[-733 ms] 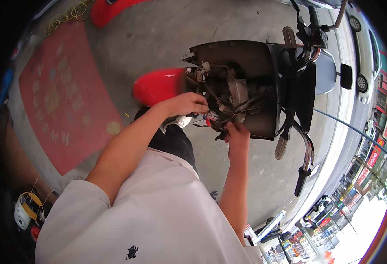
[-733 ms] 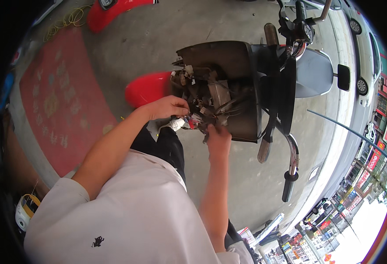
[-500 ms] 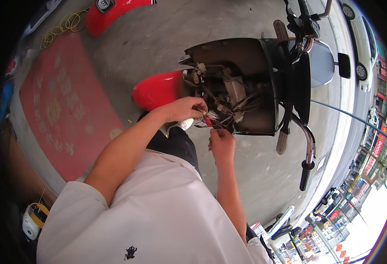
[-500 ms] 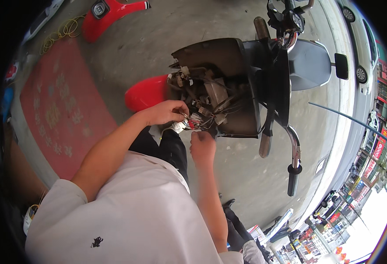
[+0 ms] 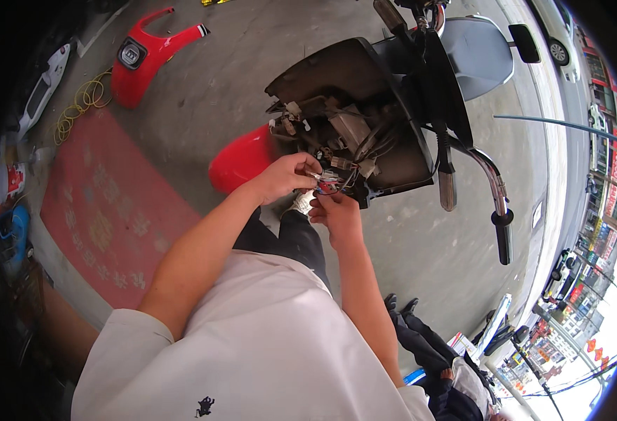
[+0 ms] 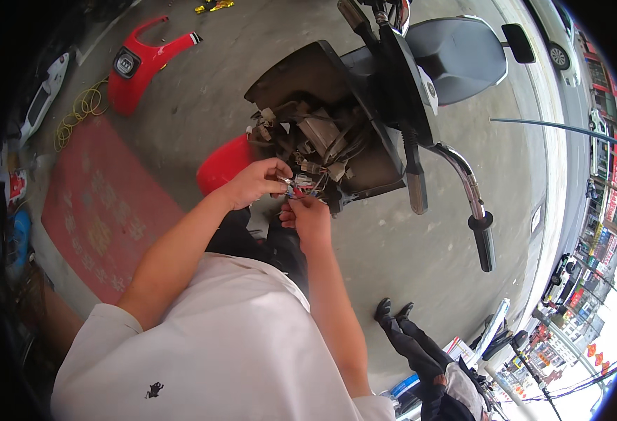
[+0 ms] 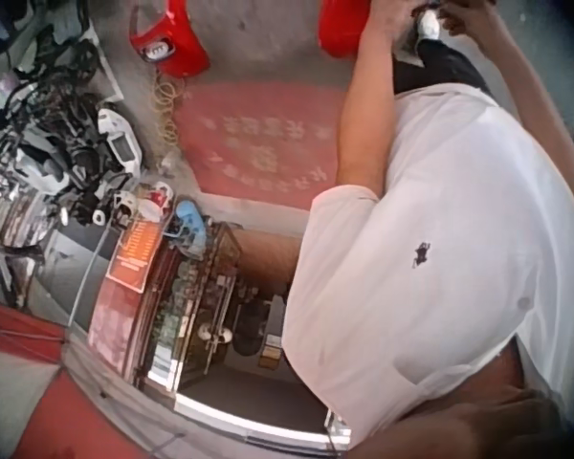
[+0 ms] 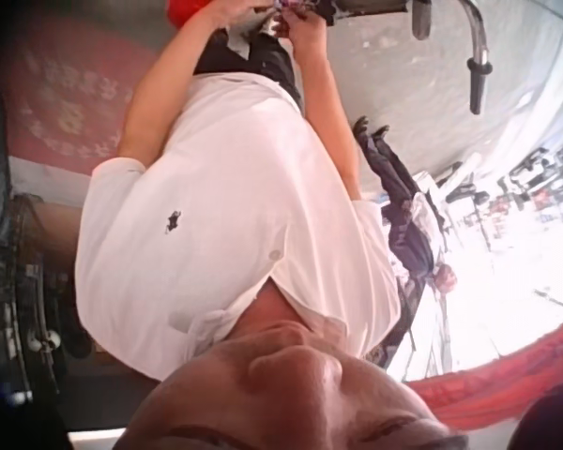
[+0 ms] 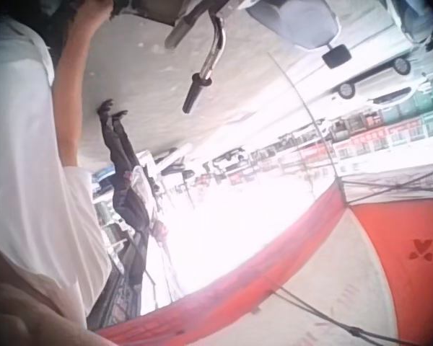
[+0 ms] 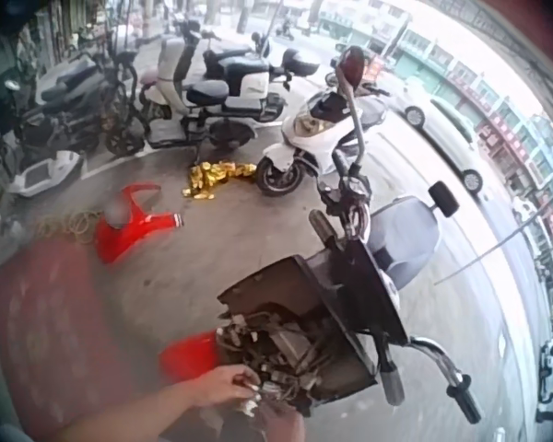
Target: The person repairs an electric scooter by connecting wires under the handlebar area, testing the dashboard, and using a cordless drill to fasten components. The person also removes and reattaches the right handlebar grip and brake assembly.
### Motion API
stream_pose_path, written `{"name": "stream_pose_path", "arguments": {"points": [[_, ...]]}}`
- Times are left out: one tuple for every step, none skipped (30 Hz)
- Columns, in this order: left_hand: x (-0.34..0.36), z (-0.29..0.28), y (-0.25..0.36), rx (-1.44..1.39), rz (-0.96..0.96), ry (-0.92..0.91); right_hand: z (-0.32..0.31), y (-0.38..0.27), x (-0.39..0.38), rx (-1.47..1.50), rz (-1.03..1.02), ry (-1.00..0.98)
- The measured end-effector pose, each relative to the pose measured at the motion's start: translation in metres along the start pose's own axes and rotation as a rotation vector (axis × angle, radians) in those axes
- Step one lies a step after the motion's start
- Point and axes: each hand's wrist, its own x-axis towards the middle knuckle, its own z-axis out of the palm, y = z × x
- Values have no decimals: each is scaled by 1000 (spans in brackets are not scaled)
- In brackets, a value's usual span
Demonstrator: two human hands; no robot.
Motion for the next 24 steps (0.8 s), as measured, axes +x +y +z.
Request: {"name": "stream_pose_path", "arguments": {"points": [[1,2,1,41,-1,-10,-3,1,2,34,40,-32],[3,3,3,81,-2,-16,-4,2,4,66,81,-67],[4,4,4,121,-3,-22,-6,3,4,161,83,-100],[4,3,6,141,-16,-20,-7,4,3,254,85,-133],[2,2,10,160,-30,-20,-8,5,2,349,87,-166],[1,2,13,179,-43,-20,-11,6,4,321,84,-174],[1,3,14,206,-43,-13,-15,7,7,294,82,-183],[1,5,14,233,-43,-8,-17,7,7,266,80,-191],[0,6,15,259,-44,-2,-19,6,8,256,98,-214],[-1,8,14,270,-18,10,-20,3,8,245,115,-238],[0,9,11,279,12,22,-21,0,9,230,131,-261],[0,10,8,288,42,35,-21,-1,11,206,135,-288],[0,13,5,276,85,113,-22,-3,12,181,140,-315],[-1,18,2,261,126,190,-21,-5,12,157,146,-341],[-3,24,-1,246,167,268,-20,-8,12,150,149,-328],[-7,33,-7,250,86,416,-16,-11,11,143,152,-316],[-14,44,-9,254,4,564,-11,-13,11,137,156,-306],[-17,50,-7,256,-79,713,-8,-13,10,138,153,-292],[-21,43,1,-65,-368,451,-4,-12,9,139,151,-277],[-20,40,-1,-113,-345,407,0,-12,8,132,151,-269],[-19,38,-6,-160,-322,363,0,-9,12,102,140,-268],[-17,35,-9,-207,-299,319,0,-9,11,100,144,-259],[-14,35,-8,-204,-304,324,-1,-9,10,96,151,-248],[-10,35,-6,-202,-310,329,-2,-10,9,92,158,-236]]}}
